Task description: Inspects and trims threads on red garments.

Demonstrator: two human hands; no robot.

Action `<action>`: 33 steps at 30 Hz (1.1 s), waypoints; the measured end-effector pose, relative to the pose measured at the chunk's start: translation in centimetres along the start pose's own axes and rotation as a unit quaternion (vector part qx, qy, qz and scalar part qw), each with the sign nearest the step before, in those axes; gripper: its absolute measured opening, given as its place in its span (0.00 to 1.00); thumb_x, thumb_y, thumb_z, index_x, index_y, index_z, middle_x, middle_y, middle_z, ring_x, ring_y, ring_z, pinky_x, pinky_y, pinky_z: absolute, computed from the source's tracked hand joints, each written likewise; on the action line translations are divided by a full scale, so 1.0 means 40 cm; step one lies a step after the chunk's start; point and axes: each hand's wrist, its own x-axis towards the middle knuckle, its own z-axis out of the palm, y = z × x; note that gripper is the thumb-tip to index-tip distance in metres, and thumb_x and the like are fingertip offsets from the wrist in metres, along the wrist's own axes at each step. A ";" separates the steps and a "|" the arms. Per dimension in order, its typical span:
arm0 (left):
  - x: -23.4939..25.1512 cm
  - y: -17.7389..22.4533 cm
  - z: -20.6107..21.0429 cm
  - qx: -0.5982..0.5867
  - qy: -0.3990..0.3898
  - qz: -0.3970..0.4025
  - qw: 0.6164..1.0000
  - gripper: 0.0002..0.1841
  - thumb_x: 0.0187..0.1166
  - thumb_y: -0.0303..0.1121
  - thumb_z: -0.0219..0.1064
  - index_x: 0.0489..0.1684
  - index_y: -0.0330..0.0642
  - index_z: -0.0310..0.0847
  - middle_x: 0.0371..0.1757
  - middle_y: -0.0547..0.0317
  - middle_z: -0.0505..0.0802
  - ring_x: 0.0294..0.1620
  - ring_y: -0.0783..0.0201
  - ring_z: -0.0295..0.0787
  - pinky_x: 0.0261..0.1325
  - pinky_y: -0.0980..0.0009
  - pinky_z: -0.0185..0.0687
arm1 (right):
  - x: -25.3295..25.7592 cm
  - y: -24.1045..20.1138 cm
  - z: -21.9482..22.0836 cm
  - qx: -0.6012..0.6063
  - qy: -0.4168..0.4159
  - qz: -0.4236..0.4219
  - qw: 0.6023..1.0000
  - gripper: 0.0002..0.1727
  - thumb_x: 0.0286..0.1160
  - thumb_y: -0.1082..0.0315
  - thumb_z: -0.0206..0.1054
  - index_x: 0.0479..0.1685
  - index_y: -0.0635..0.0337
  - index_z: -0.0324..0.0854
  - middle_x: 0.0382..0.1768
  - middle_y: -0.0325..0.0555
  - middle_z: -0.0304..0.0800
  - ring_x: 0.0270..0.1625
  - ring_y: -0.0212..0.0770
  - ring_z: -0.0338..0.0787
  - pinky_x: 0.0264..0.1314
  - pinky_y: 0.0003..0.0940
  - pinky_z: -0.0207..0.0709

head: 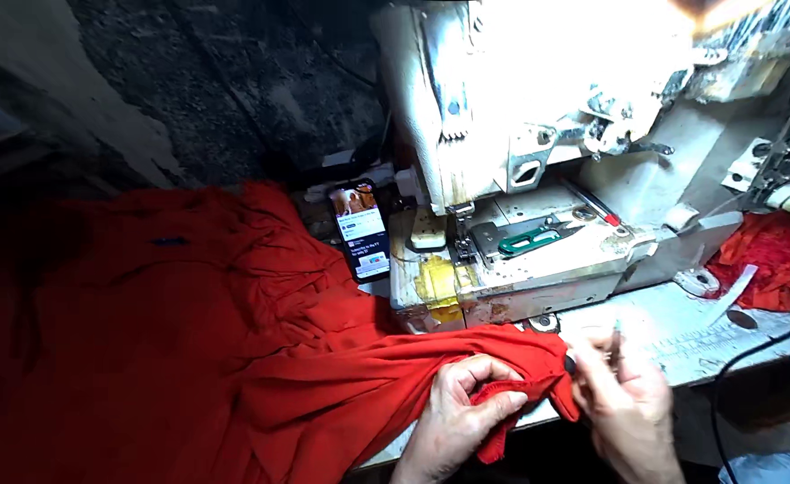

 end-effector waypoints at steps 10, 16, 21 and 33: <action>-0.006 0.016 0.019 0.004 0.049 -0.071 0.996 0.13 0.71 0.36 0.76 0.51 0.43 0.92 0.44 0.61 0.96 0.46 0.68 0.93 0.51 0.73 0.90 | -0.043 -0.024 -0.091 -0.079 -0.039 -0.013 0.996 0.21 0.64 0.72 0.74 0.60 0.60 0.86 0.28 0.30 0.87 0.22 0.21 0.80 0.21 0.15 0.75; -0.002 0.019 0.012 0.023 0.045 -0.064 0.997 0.08 0.72 0.37 0.75 0.42 0.46 0.95 0.40 0.62 0.94 0.43 0.68 0.91 0.48 0.74 0.88 | -0.049 -0.009 -0.032 -0.051 -0.145 0.024 0.988 0.08 0.77 0.72 0.67 0.49 0.63 0.87 0.25 0.36 0.89 0.23 0.25 0.85 0.25 0.18 0.80; 0.000 0.004 0.012 0.031 0.034 0.018 0.999 0.05 0.70 0.33 0.77 0.35 0.42 0.94 0.36 0.67 0.92 0.42 0.77 0.86 0.48 0.80 0.81 | -0.018 -0.024 -0.043 -0.083 -0.230 -0.008 0.970 0.08 0.81 0.68 0.63 0.37 0.60 0.83 0.24 0.34 0.83 0.22 0.22 0.80 0.23 0.18 0.77; -0.003 -0.008 0.022 0.048 0.071 0.075 0.993 0.04 0.71 0.27 0.76 0.34 0.35 0.95 0.41 0.59 0.94 0.50 0.73 0.88 0.58 0.78 0.82 | -0.047 -0.034 -0.058 -0.093 -0.135 0.033 0.986 0.18 0.73 0.71 0.72 0.58 0.72 0.78 0.35 0.35 0.89 0.32 0.21 0.85 0.36 0.20 0.82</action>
